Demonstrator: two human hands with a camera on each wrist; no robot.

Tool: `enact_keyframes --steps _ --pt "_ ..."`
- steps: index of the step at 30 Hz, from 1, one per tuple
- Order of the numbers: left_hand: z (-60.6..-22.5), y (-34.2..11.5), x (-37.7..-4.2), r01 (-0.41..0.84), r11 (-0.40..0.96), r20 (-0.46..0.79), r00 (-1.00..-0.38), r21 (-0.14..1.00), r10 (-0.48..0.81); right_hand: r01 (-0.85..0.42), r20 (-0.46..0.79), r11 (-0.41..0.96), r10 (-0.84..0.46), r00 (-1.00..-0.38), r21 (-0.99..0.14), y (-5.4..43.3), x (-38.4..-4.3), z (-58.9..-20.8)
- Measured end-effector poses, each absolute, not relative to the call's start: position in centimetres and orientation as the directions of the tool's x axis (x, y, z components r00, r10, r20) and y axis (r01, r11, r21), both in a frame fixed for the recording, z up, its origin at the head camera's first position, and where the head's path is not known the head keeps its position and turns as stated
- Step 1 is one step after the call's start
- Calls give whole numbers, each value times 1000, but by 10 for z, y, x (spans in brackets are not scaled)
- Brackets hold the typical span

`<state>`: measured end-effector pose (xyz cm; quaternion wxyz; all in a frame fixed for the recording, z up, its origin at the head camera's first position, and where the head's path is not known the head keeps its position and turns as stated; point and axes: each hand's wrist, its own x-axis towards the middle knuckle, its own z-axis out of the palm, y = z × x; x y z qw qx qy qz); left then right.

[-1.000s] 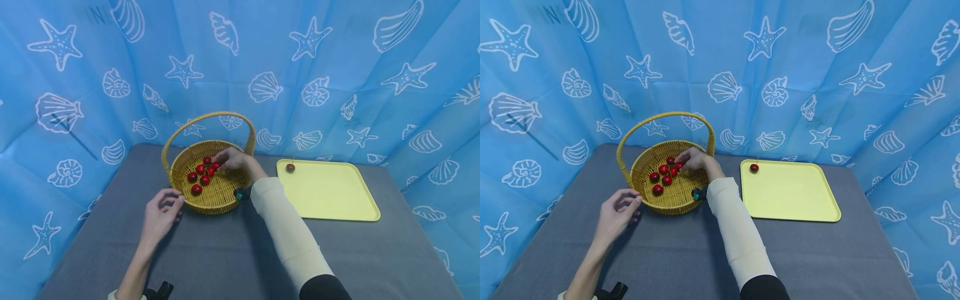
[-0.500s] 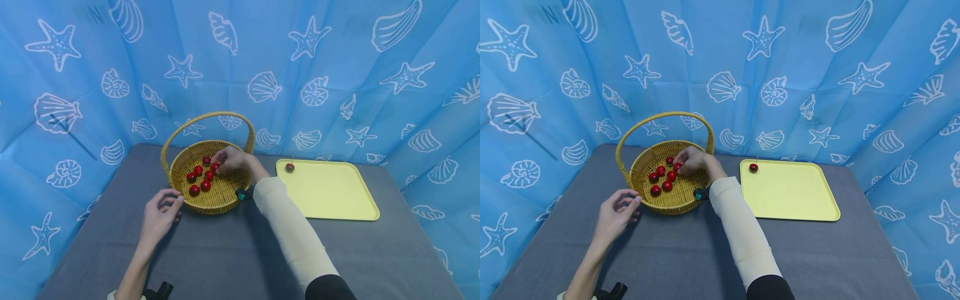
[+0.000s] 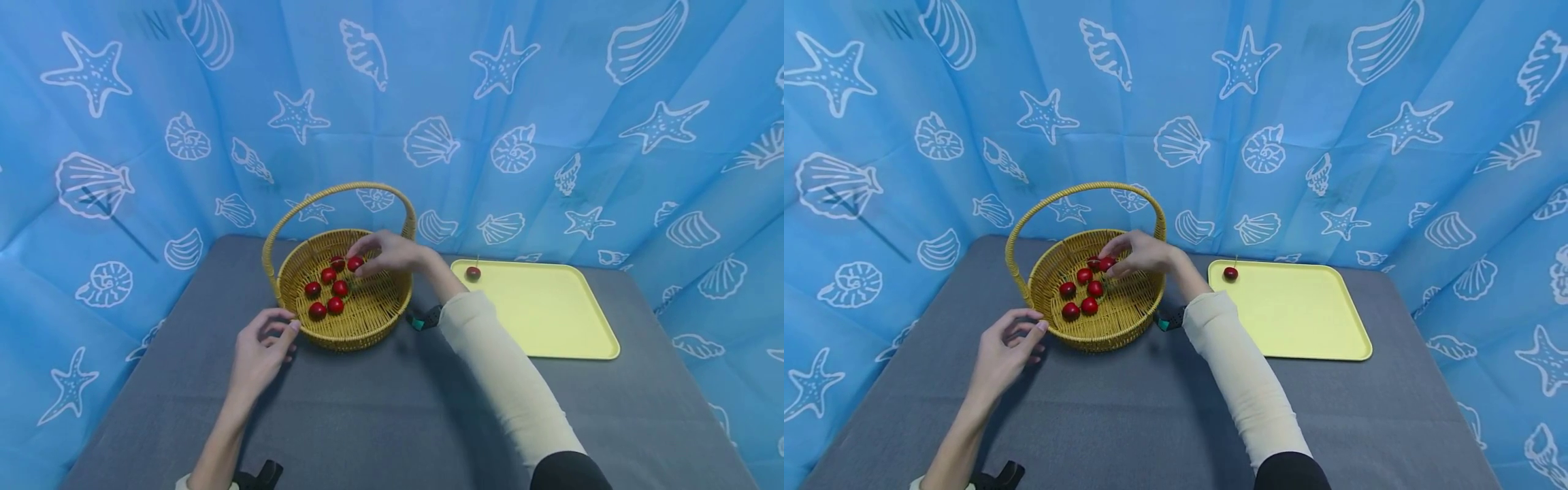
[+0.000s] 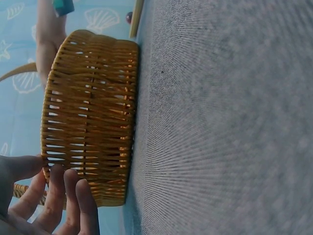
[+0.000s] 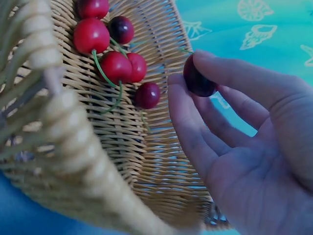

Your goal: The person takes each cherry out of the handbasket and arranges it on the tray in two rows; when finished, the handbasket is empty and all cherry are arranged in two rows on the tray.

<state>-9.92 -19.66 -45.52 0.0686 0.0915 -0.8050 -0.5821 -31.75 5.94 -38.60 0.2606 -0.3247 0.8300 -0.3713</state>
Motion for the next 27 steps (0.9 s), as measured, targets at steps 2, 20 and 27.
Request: enact_keyframes --steps 2,20,27 --pt "-455 -197 -99 -66 304 5 -974 950 -227 -357 -174 497 -743 -647 -791 64 -315 -382" --pt "-454 -195 -100 -87 300 -13 -971 950 -240 -211 -97 295 -763 -639 -932 137 -273 -359" --pt "-453 -195 -99 -90 300 -17 -971 950 -239 -232 -43 305 -684 -728 -923 185 -266 -354"
